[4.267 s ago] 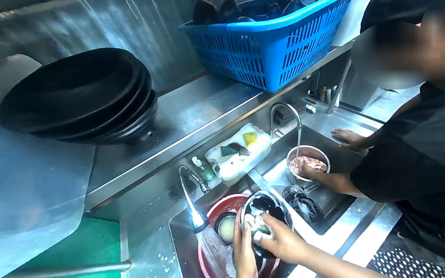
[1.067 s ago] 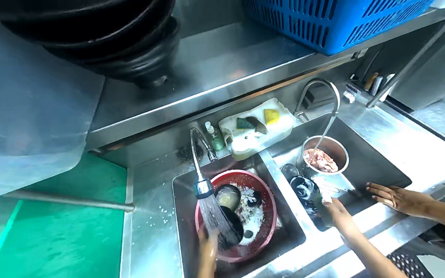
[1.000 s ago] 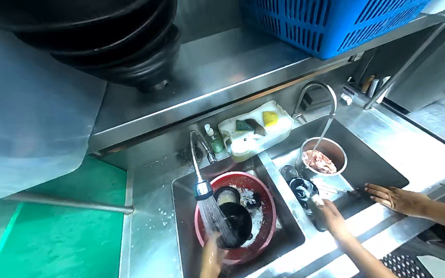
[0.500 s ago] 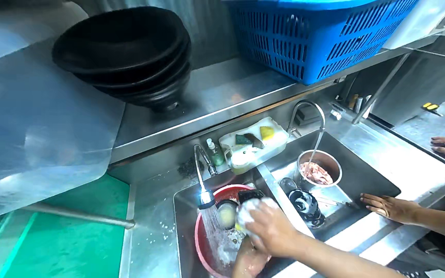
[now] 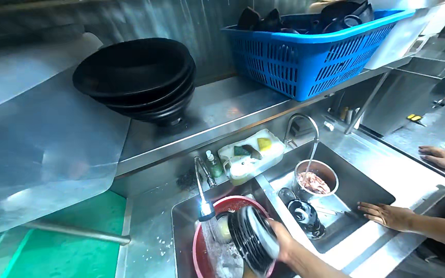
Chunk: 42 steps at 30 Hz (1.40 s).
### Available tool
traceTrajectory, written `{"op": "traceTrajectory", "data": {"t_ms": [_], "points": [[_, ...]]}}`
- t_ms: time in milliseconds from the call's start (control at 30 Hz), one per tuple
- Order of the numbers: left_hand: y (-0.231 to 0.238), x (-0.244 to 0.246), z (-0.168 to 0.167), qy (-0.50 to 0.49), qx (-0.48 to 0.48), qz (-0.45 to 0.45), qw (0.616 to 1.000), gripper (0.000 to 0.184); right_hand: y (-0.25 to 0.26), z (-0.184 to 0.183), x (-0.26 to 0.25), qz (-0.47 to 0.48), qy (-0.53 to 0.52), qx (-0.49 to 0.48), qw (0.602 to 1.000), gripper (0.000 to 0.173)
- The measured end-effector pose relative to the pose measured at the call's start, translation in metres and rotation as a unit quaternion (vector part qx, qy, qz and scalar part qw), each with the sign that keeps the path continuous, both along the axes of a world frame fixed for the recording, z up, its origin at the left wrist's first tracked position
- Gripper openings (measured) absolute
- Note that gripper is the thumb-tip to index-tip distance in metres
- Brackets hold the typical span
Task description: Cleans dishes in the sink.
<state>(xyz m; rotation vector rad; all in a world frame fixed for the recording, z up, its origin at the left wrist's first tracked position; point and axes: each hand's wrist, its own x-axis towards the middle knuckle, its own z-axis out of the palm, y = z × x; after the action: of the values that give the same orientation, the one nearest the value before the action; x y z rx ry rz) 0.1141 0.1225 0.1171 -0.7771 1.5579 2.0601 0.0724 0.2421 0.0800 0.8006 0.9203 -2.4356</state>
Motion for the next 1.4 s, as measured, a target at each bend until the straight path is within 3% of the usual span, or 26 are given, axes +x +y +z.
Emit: {"op": "traceTrajectory", "data": {"t_ms": [33, 100, 200, 267, 333, 400, 467, 533, 600, 667, 733, 800, 867, 933, 967, 1000, 1067, 1100, 1200, 1300, 1400], "points": [[0.004, -0.005, -0.043, 0.114, 0.010, 0.039, 0.993, 0.045, -0.007, -0.001, 0.006, -0.037, -0.018, -0.007, 0.999, 0.048], [0.017, -0.039, -0.079, 0.194, -0.024, 0.142, 0.970, 0.042, -0.019, 0.005, 0.011, -0.086, -0.023, 0.056, 0.994, 0.044], [0.010, -0.078, -0.071, 0.265, -0.131, 0.143, 0.945, 0.040, -0.018, 0.033, 0.012, -0.092, 0.071, 0.286, 0.951, 0.039], [0.000, -0.083, -0.050, 0.264, -0.097, 0.080, 0.956, 0.038, -0.002, 0.063, 0.006, -0.040, 0.200, 0.442, 0.873, 0.042], [-0.006, -0.063, -0.023, 0.215, 0.003, 0.038, 0.976, 0.045, 0.011, 0.092, -0.004, 0.003, 0.290, 0.507, 0.812, 0.042], [-0.013, -0.036, -0.010, 0.179, 0.055, 0.015, 0.982, 0.039, 0.015, 0.096, -0.013, 0.027, 0.313, 0.506, 0.803, 0.043], [-0.015, -0.032, -0.005, 0.150, 0.076, 0.011, 0.986, 0.038, 0.015, 0.081, -0.012, 0.031, 0.288, 0.495, 0.819, 0.044], [-0.008, -0.050, -0.023, 0.146, 0.122, 0.049, 0.981, 0.046, 0.018, 0.066, 0.000, 0.067, 0.225, 0.478, 0.846, 0.043], [-0.006, -0.069, -0.043, 0.142, 0.100, 0.088, 0.981, 0.047, 0.026, 0.057, 0.012, 0.105, 0.189, 0.439, 0.872, 0.042], [-0.008, -0.082, -0.059, 0.159, 0.015, 0.094, 0.983, 0.031, 0.037, 0.065, 0.018, 0.087, 0.171, 0.410, 0.892, 0.038], [-0.011, -0.084, -0.064, 0.166, -0.037, 0.075, 0.983, 0.041, 0.051, 0.083, 0.011, -0.010, 0.175, 0.360, 0.916, 0.033], [-0.012, -0.075, -0.061, 0.172, 0.019, 0.056, 0.983, 0.058, 0.063, 0.103, -0.002, -0.120, 0.206, 0.284, 0.929, 0.033], [-0.007, -0.063, -0.051, 0.149, 0.129, 0.043, 0.980, 0.082, 0.068, 0.119, -0.010, -0.165, 0.264, 0.261, 0.913, 0.038], [0.001, -0.054, -0.044, 0.115, 0.219, 0.017, 0.969, 0.104, 0.063, 0.123, -0.012, -0.163, 0.316, 0.349, 0.867, 0.038], [0.006, -0.049, -0.040, 0.102, 0.240, 0.008, 0.965, 0.106, 0.058, 0.122, -0.012, -0.148, 0.334, 0.427, 0.827, 0.036], [0.010, -0.044, -0.034, 0.093, 0.248, 0.007, 0.964, 0.096, 0.051, 0.119, -0.012, -0.125, 0.341, 0.505, 0.783, 0.033], [0.017, -0.038, -0.026, 0.091, 0.255, 0.003, 0.963, 0.062, 0.037, 0.109, -0.015, -0.091, 0.329, 0.620, 0.707, 0.022], [0.019, -0.034, -0.023, 0.105, 0.251, -0.014, 0.962, 0.056, 0.031, 0.101, -0.017, -0.085, 0.309, 0.647, 0.692, 0.022], [0.026, -0.024, -0.021, 0.183, 0.187, -0.074, 0.962, 0.070, 0.013, 0.081, -0.015, -0.041, 0.258, 0.649, 0.714, 0.033], [0.022, -0.021, -0.014, 0.213, 0.120, -0.060, 0.968, 0.079, 0.008, 0.083, 0.003, 0.156, 0.285, 0.578, 0.749, 0.040], [0.000, -0.030, -0.012, 0.262, 0.071, -0.044, 0.961, 0.084, 0.023, 0.093, 0.009, 0.397, 0.350, 0.511, 0.677, 0.034]]}}
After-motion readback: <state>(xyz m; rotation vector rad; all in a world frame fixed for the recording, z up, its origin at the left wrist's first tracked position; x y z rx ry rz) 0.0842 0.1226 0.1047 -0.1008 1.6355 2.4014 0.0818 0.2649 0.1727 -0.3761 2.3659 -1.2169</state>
